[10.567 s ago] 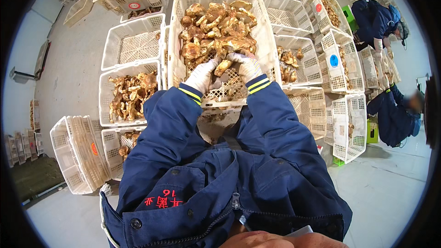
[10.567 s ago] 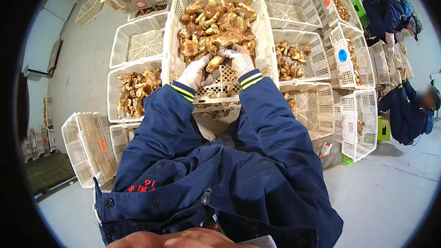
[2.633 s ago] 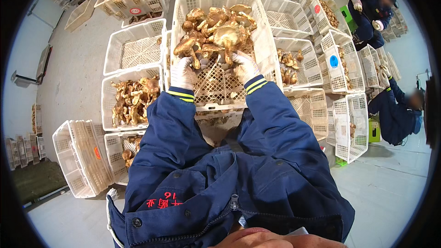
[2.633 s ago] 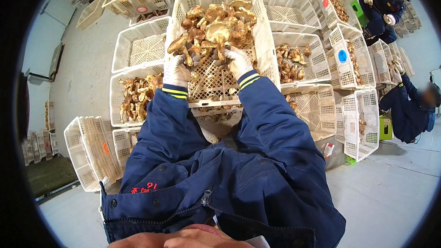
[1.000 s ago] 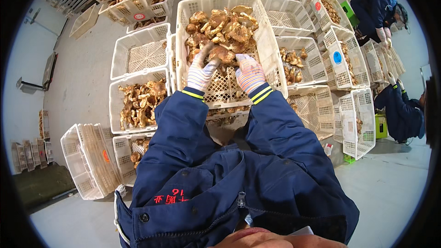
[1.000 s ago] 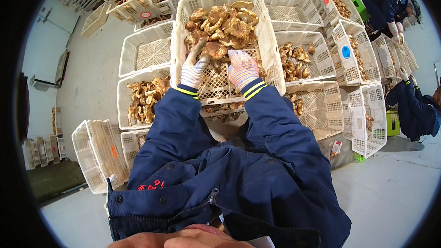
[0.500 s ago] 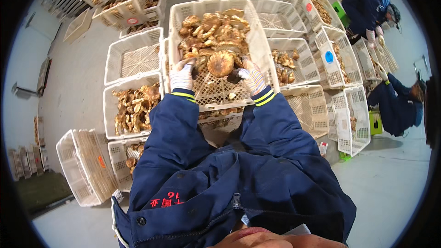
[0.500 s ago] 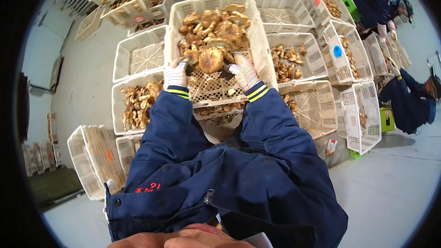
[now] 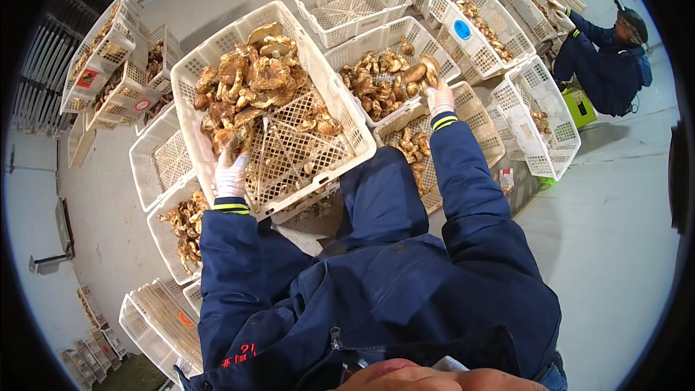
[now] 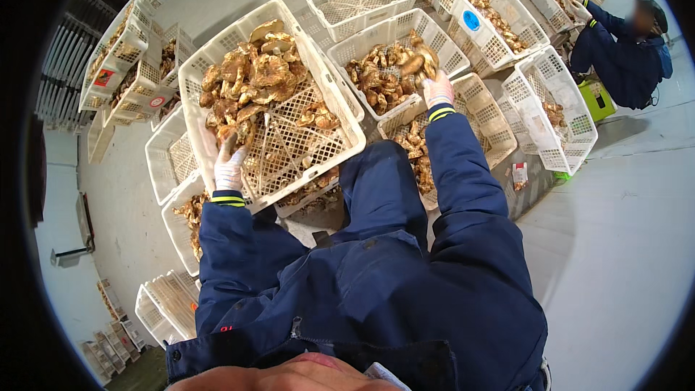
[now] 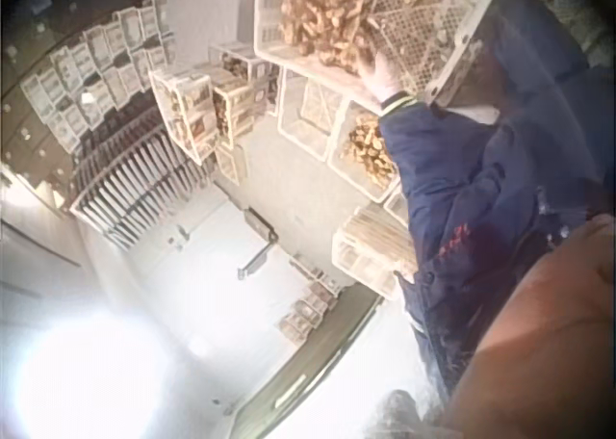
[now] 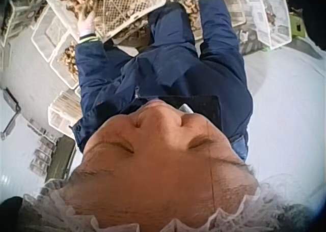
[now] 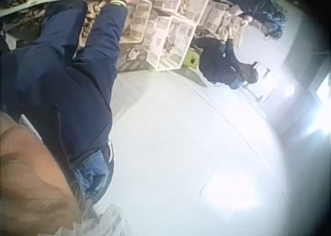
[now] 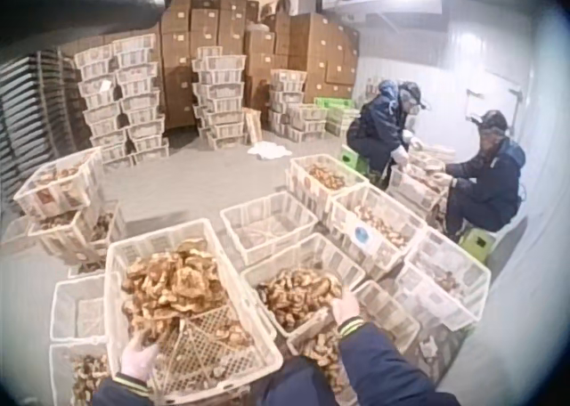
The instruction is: The person sorts mushrooms by hand, picking them from multiple plastic crates on the floor and placing them into a crate resting on their lap.
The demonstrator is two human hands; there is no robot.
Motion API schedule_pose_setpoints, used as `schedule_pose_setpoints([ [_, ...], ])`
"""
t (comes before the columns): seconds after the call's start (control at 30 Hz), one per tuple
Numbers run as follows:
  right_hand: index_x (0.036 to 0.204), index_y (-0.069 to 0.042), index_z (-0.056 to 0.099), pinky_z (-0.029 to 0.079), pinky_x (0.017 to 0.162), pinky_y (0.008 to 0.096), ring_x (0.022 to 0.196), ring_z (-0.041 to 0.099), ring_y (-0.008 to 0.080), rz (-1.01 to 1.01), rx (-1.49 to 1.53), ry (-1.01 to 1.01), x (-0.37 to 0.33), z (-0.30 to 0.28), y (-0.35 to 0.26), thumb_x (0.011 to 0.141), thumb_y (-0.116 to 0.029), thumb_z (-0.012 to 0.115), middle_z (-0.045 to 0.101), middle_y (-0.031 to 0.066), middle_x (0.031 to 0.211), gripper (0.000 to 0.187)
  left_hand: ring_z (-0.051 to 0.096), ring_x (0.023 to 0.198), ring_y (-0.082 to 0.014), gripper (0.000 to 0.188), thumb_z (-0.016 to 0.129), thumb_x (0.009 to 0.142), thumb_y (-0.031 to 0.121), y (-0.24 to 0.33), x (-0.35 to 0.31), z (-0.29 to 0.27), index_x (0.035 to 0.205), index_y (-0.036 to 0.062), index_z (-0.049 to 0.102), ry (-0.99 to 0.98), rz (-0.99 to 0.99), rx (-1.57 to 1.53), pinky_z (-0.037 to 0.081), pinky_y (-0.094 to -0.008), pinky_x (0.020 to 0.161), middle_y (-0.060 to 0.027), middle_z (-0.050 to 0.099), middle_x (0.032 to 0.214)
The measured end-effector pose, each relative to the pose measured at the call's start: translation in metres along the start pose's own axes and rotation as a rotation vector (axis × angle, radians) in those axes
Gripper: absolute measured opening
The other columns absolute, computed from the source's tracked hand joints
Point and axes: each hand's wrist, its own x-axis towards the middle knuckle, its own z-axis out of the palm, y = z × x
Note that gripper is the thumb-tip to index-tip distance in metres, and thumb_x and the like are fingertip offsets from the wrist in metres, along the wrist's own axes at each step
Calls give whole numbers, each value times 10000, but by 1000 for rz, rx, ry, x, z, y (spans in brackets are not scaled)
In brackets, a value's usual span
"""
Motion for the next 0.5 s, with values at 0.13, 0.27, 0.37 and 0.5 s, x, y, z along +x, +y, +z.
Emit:
schedule_pose_setpoints([
  [0.13,1099,-20,553,441,850,373,963,570,359,240,-296,-91,-10,75,27,700,-241,617,608,227,1018,460,520,1086,-180,400,572,862,38,5,-15,-25,1244,-29,474,176,-83,77,406,-261,947,-129,530,1216],
  [0.27,922,43,626,469,790,347,860,618,250,600,-266,-183,32,112,81,718,-256,658,650,173,931,364,544,1024,-161,335,567,866,37,-6,-4,-25,1195,-17,531,87,-16,138,422,-248,908,-107,593,1121],
  [0.37,1020,18,617,460,828,300,967,603,253,696,-171,-186,52,134,97,761,-296,605,628,178,1056,408,545,996,-147,326,562,869,65,-11,0,-20,1185,-14,545,86,-39,183,417,-243,897,-91,603,1082],
  [0.5,1206,46,455,413,909,410,1060,527,343,682,904,-323,42,148,61,853,-256,562,531,233,1197,477,537,1027,-158,347,565,869,86,-18,-3,-29,1199,-14,532,100,-48,218,414,-260,910,-102,584,1131],
])
